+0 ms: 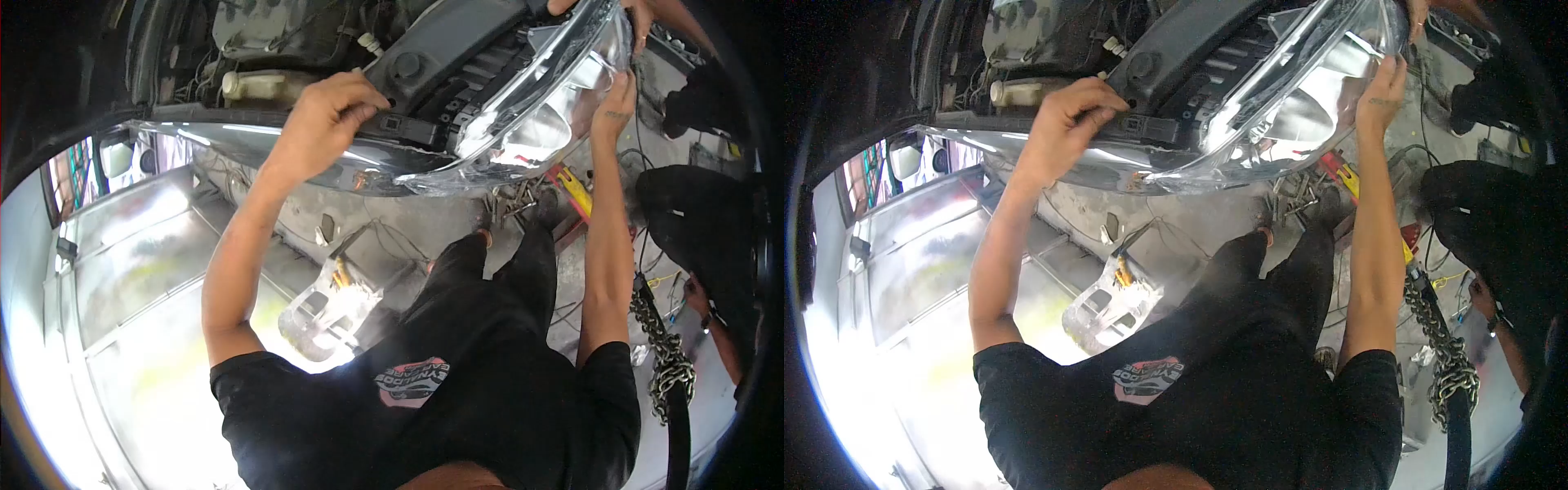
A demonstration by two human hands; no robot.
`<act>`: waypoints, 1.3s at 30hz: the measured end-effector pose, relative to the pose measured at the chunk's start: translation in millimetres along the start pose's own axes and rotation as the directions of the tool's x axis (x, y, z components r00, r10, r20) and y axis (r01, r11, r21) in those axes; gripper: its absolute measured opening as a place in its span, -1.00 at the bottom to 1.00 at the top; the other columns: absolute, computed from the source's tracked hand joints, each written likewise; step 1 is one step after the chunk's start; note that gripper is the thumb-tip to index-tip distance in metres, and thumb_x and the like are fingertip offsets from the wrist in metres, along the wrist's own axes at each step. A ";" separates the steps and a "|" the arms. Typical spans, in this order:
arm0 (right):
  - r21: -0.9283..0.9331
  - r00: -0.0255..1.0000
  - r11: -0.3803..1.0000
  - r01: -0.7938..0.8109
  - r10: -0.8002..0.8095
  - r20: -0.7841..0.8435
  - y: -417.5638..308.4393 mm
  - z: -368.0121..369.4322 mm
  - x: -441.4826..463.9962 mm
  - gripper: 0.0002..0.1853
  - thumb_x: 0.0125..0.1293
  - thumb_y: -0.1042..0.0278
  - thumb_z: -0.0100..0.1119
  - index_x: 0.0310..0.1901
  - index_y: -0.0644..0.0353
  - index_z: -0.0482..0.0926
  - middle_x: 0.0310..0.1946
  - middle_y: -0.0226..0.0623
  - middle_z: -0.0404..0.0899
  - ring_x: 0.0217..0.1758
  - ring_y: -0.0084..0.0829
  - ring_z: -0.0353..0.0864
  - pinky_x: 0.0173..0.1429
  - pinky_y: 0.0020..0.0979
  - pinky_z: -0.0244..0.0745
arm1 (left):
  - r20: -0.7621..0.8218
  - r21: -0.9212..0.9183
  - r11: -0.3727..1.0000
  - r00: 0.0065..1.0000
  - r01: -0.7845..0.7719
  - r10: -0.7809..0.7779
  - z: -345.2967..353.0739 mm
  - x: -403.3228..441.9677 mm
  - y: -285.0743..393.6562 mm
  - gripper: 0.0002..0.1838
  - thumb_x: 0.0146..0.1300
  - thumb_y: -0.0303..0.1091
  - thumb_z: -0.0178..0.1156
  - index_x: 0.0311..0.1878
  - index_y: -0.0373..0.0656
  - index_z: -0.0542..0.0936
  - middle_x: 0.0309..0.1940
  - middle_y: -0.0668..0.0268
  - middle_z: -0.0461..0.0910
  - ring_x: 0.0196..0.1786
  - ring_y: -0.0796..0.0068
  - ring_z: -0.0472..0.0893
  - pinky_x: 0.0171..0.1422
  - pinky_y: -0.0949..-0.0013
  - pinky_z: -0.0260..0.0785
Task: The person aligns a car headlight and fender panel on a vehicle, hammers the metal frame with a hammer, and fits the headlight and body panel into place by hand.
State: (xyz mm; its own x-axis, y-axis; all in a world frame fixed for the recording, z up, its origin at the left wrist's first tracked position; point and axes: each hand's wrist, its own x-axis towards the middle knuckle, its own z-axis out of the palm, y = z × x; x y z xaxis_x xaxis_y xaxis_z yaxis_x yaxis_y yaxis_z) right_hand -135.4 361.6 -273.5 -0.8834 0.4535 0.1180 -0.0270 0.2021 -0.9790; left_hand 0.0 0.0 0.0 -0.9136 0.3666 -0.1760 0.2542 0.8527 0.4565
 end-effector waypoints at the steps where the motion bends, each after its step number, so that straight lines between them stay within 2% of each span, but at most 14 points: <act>1: -0.029 1.000 1.000 -0.008 0.008 -0.011 -0.1 0.3 4.1 -0.34 0.64 -0.12 -0.09 0.44 0.33 0.40 0.25 0.10 0.61 0.29 0.03 0.58 0.38 -0.19 0.39 | -0.089 -0.060 0.995 0.993 0.074 -0.079 -5.6 -1.1 0.1 -0.82 0.27 -0.59 0.27 -0.09 -0.27 0.74 -0.14 0.13 0.71 0.02 0.18 0.66 0.19 0.19 0.46; 3: -0.058 1.000 0.998 -0.003 0.002 -0.027 1.6 6.9 3.0 -0.35 0.64 -0.10 -0.09 0.43 0.36 0.41 0.26 0.10 0.60 0.30 -0.01 0.58 0.37 -0.20 0.39 | -0.183 -0.128 0.983 0.971 0.132 -0.154 -5.9 -13.1 -12.2 -0.81 0.29 -0.62 0.23 -0.07 -0.29 0.73 -0.11 0.13 0.70 0.00 0.18 0.66 0.14 0.26 0.48; 5: -0.035 0.999 0.999 0.018 -0.020 -0.048 1.6 5.4 0.3 -0.37 0.64 -0.07 -0.09 0.39 0.37 0.45 0.21 0.11 0.63 0.27 -0.04 0.61 0.34 -0.20 0.42 | -0.347 0.091 0.996 0.938 0.021 0.012 -1.5 -27.0 -19.2 -0.81 0.19 -0.60 0.27 -0.15 -0.20 0.75 -0.21 0.23 0.71 -0.10 0.15 0.66 0.00 0.20 0.49; 8: 0.022 0.997 0.999 -0.047 0.048 -0.060 10.9 9.3 0.5 -0.43 0.64 -0.02 -0.08 0.34 0.35 0.51 0.15 -0.08 0.64 0.20 -0.23 0.58 0.34 -0.32 0.39 | -0.365 0.149 0.987 0.924 -0.067 0.117 3.4 -24.2 -18.8 -0.81 0.15 -0.56 0.31 -0.16 -0.18 0.77 -0.21 0.26 0.71 -0.11 0.17 0.66 0.01 0.21 0.49; 10: 0.011 0.999 1.000 -0.021 0.022 -0.049 0.9 11.3 4.4 -0.41 0.64 -0.04 -0.08 0.35 0.35 0.50 0.15 0.01 0.65 0.21 -0.14 0.60 0.34 -0.26 0.41 | -0.372 0.171 0.983 0.920 -0.063 0.123 7.7 -18.5 -18.9 -0.80 0.14 -0.54 0.31 -0.17 -0.16 0.77 -0.21 0.28 0.71 -0.12 0.18 0.65 -0.01 0.20 0.49; 19: -0.055 0.996 0.997 0.059 -0.062 -0.059 20.3 10.8 3.8 -0.41 0.66 -0.07 -0.13 0.33 0.33 0.51 0.20 0.14 0.62 0.25 0.03 0.59 0.37 -0.18 0.40 | -0.137 0.271 0.961 0.985 -0.063 0.103 16.9 0.3 4.2 -0.85 0.14 -0.35 0.43 -0.21 -0.07 0.79 -0.23 0.38 0.64 0.00 0.27 0.56 0.14 0.20 0.32; 21: -0.328 0.904 0.856 0.401 -0.428 -0.013 60.4 1.5 12.8 -0.42 0.65 -0.06 -0.11 0.34 0.31 0.51 0.20 0.13 0.63 0.23 0.02 0.60 0.37 -0.19 0.40 | -0.116 0.248 0.959 0.979 -0.135 0.168 22.8 8.3 4.5 -0.85 0.14 -0.33 0.44 -0.21 -0.07 0.79 -0.25 0.38 0.62 -0.01 0.28 0.54 0.17 0.19 0.28; 23: -0.167 0.974 0.967 0.194 -0.211 -0.086 23.4 3.0 3.2 -0.41 0.63 -0.06 -0.05 0.37 0.33 0.49 0.22 0.07 0.63 0.26 -0.04 0.61 0.40 -0.21 0.40 | -0.076 0.226 0.972 0.993 -0.069 0.088 16.7 9.4 7.3 -0.88 0.15 -0.38 0.41 -0.22 -0.07 0.78 -0.26 0.37 0.61 -0.07 0.25 0.52 0.11 0.18 0.25; 25: -0.221 0.988 0.970 0.106 -0.128 -0.087 7.3 -3.4 2.7 -0.44 0.64 -0.06 -0.06 0.29 0.31 0.56 0.16 0.05 0.66 0.20 -0.05 0.63 0.35 -0.21 0.43 | -0.044 0.224 0.973 0.997 -0.051 0.062 15.7 13.7 16.4 -0.89 0.16 -0.45 0.39 -0.22 -0.10 0.77 -0.28 0.35 0.60 -0.10 0.24 0.50 0.07 0.19 0.22; 28: 0.065 0.985 0.984 0.163 -0.166 0.048 20.7 -24.4 7.4 -0.46 0.60 0.01 0.08 0.40 0.23 0.49 0.12 -0.17 0.71 0.18 -0.35 0.65 0.29 -0.35 0.50 | -0.048 0.226 0.972 0.996 -0.059 0.071 18.7 15.8 18.9 -0.90 0.16 -0.50 0.37 -0.24 -0.14 0.75 -0.29 0.33 0.59 -0.12 0.23 0.49 0.05 0.20 0.21; 31: 0.168 1.000 0.986 0.018 -0.017 -0.007 39.9 -52.1 -2.6 -0.42 0.62 -0.02 0.02 0.46 0.23 0.42 0.13 -0.19 0.70 0.20 -0.35 0.64 0.30 -0.38 0.49 | -0.050 0.225 0.973 0.996 -0.056 0.069 22.3 16.0 22.2 -0.92 0.16 -0.51 0.37 -0.26 -0.16 0.74 -0.30 0.32 0.59 -0.13 0.23 0.49 0.06 0.19 0.21; 32: 0.270 0.997 0.961 -0.050 0.066 -0.049 40.4 -60.8 -7.3 -0.38 0.62 0.02 -0.01 0.46 0.38 0.36 0.34 -0.01 0.57 0.42 -0.07 0.52 0.49 -0.30 0.33 | -0.044 0.224 0.972 0.996 -0.067 0.079 21.9 16.6 22.9 -0.93 0.17 -0.51 0.37 -0.27 -0.16 0.73 -0.30 0.32 0.59 -0.13 0.23 0.48 0.07 0.19 0.21; 36: 0.094 0.987 0.993 -0.066 0.079 -0.140 34.1 -35.7 -35.2 -0.41 0.66 0.03 -0.13 0.47 0.33 0.37 0.37 -0.07 0.54 0.39 -0.29 0.53 0.45 -0.32 0.38 | -0.050 0.238 0.968 0.994 -0.082 0.097 20.7 17.9 20.5 -0.93 0.17 -0.51 0.36 -0.27 -0.16 0.73 -0.30 0.32 0.59 -0.13 0.22 0.48 0.07 0.19 0.21; 39: 0.293 0.994 0.955 0.050 -0.018 -0.110 20.7 2.4 -53.0 -0.37 0.65 0.12 -0.08 0.52 0.46 0.23 0.50 0.14 0.35 0.61 -0.04 0.27 0.64 -0.25 0.11 | -0.050 0.259 0.961 0.992 -0.099 0.115 19.9 21.0 20.5 -0.92 0.17 -0.50 0.36 -0.25 -0.15 0.72 -0.29 0.31 0.59 -0.12 0.19 0.49 0.07 0.18 0.22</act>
State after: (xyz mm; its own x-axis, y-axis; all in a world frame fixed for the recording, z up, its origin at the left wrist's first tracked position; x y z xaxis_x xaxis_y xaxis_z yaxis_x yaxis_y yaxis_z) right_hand -90.3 339.7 -300.4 -0.8261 0.5422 0.1532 -0.2066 -0.0385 -0.9777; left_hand -7.6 32.5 -11.7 -0.8929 0.4433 -0.0786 0.4164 0.8795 0.2303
